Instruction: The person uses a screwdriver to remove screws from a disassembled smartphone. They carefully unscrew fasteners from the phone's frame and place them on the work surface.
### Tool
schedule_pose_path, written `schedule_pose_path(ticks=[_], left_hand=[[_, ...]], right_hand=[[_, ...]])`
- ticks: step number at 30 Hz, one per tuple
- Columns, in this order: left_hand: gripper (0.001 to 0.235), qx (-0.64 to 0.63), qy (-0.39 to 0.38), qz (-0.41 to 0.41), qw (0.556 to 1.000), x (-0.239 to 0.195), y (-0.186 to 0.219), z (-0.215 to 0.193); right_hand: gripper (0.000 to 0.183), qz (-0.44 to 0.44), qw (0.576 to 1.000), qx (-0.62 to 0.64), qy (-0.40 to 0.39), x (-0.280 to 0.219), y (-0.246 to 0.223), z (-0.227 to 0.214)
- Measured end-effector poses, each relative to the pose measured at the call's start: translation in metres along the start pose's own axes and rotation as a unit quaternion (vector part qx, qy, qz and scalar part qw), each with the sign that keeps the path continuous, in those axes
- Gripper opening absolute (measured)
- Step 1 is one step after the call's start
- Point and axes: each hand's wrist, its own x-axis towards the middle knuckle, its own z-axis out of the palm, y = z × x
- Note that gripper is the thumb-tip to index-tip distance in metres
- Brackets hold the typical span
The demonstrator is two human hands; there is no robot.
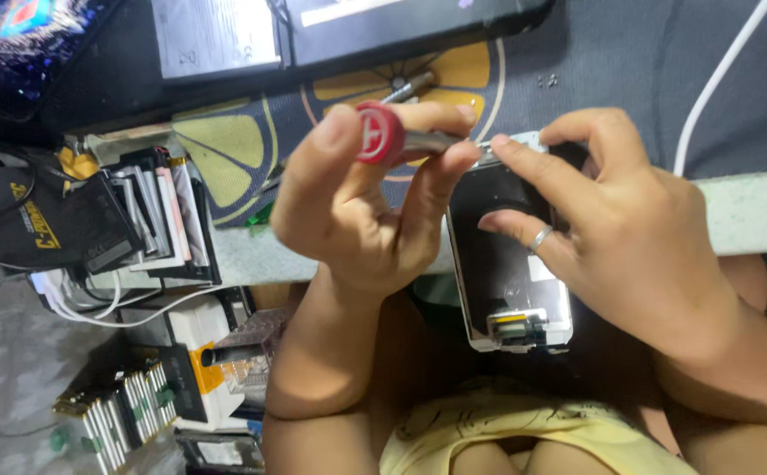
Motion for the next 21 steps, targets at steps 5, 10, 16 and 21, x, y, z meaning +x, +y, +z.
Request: schedule_pose_path(ticks=[5,10,16,21], left_hand=[[0.052,-0.005,-0.054,-0.06,0.997,0.003,0.005,-0.001],[0.047,0.017,-0.07,-0.042,0.997,0.006,0.006,-0.002],[0.048,0.062,-0.081,0.01,0.995,0.008,0.001,0.002],[0.055,0.075,-0.1,0.041,0.991,0.005,-0.005,0.001]], right_hand=[[0.061,0.008,1.0,0.004,-0.007,0.0,0.002,0.002],[0.061,0.002,1.0,-0.003,-0.001,0.0,0.002,0.001],[0.061,-0.001,1.0,-0.005,-0.002,0.001,0.001,0.002],[0.061,0.0,1.0,-0.008,-0.005,0.001,0.001,0.002]])
